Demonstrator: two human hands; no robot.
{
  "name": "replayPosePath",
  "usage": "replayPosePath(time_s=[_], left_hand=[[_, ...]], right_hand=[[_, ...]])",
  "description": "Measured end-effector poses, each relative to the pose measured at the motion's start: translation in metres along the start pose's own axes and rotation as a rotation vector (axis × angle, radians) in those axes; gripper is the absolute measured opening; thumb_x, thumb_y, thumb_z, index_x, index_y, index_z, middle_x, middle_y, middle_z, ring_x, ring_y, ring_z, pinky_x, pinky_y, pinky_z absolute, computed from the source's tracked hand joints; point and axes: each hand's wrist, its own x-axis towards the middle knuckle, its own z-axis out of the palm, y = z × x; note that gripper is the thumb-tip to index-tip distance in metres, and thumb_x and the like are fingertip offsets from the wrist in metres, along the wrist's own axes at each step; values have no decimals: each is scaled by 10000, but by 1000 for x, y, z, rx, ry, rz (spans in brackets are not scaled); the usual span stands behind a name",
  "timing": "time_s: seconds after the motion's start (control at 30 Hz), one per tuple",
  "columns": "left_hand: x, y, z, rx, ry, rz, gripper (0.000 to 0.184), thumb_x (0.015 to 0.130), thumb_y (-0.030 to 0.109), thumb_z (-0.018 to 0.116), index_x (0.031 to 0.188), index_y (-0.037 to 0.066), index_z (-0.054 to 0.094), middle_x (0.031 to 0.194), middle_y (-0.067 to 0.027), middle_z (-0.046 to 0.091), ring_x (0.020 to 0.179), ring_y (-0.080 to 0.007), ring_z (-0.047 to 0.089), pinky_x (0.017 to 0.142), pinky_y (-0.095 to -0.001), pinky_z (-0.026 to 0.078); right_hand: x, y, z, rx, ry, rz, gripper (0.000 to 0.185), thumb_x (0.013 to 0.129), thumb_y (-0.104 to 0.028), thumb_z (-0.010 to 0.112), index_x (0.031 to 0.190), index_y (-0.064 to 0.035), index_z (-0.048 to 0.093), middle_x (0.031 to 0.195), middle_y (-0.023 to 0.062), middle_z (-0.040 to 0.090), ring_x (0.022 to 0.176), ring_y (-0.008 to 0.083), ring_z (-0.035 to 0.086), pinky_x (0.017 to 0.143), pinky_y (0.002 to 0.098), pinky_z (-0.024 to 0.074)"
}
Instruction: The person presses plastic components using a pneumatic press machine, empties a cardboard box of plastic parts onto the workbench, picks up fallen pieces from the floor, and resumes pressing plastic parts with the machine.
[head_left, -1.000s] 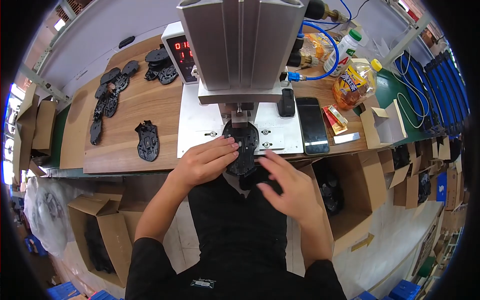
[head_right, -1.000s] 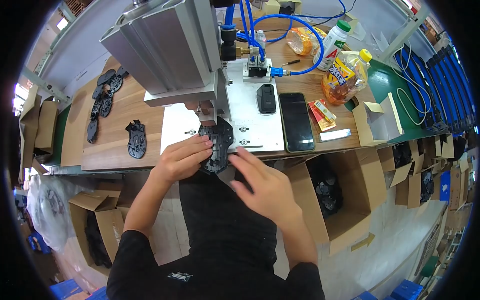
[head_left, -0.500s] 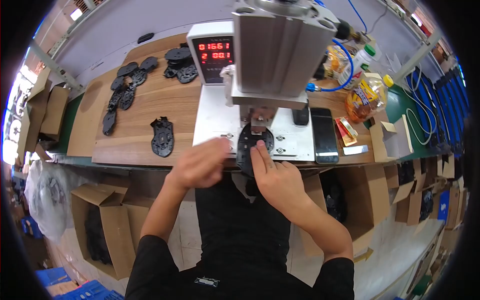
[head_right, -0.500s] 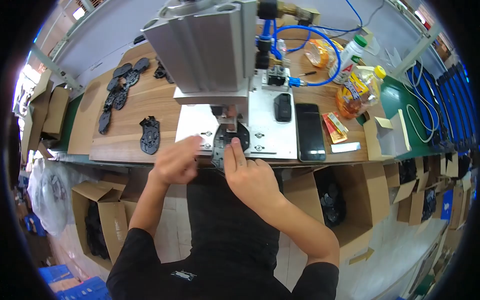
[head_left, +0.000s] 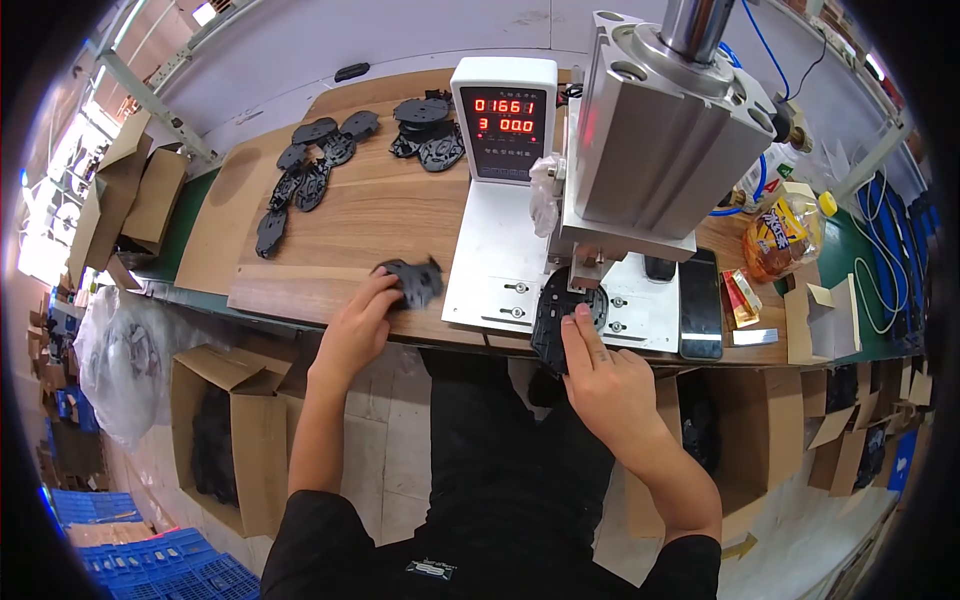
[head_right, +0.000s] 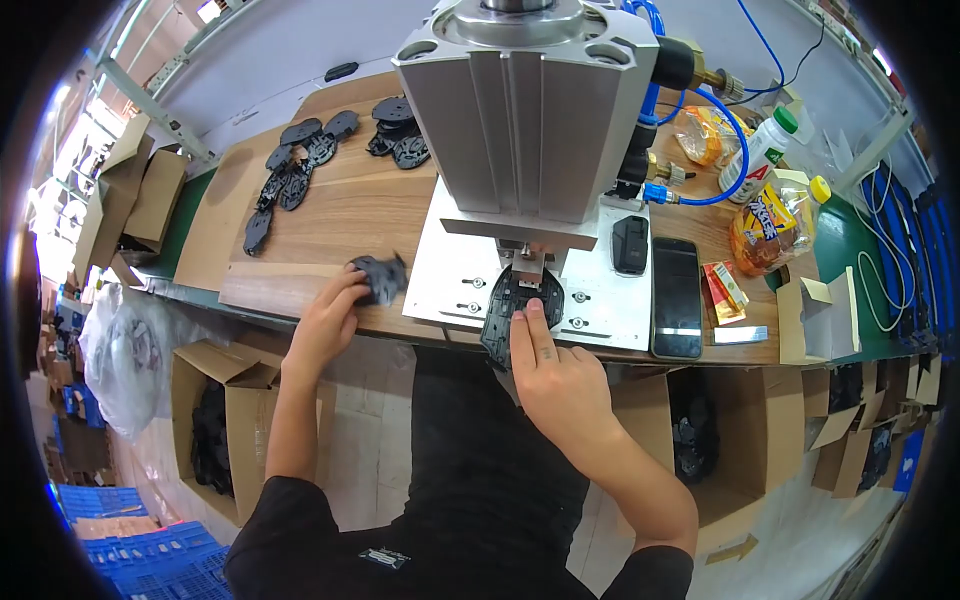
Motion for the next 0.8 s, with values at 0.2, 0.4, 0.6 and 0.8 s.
replayPosePath(time_s=[0.2,0.4,0.6,0.8], left_hand=[[-21,7,10,-58,-30,174,427,754,-1,663,1180,39,657,1279,-157,607,1221,-371,590,1028,-466,503],[-34,-12,9,70,418,228,325,740,-7,700,1064,24,713,1069,-139,657,1095,-359,652,944,-440,529],[-65,-30,-2,-156,445,41,204,851,-52,695,1052,-67,663,994,-193,698,888,-313,693,821,-356,550],[-36,6,3,-376,499,264,124,816,-56,703,937,-50,676,1030,-235,732,1001,-373,726,924,-464,566]], right_hand=[[-2,1,0,57,1,22,351,815,-79,626,1139,44,676,1237,248,684,471,136,590,518,241,478],[-2,1,0,51,3,57,351,825,-92,616,1147,38,667,1233,224,691,486,150,608,520,256,491],[-4,3,2,79,21,36,330,832,-95,618,1135,26,666,1221,221,696,505,152,626,517,264,504],[-3,-1,5,139,62,124,375,763,-138,715,1113,-11,669,1218,183,706,535,180,657,540,279,517]])
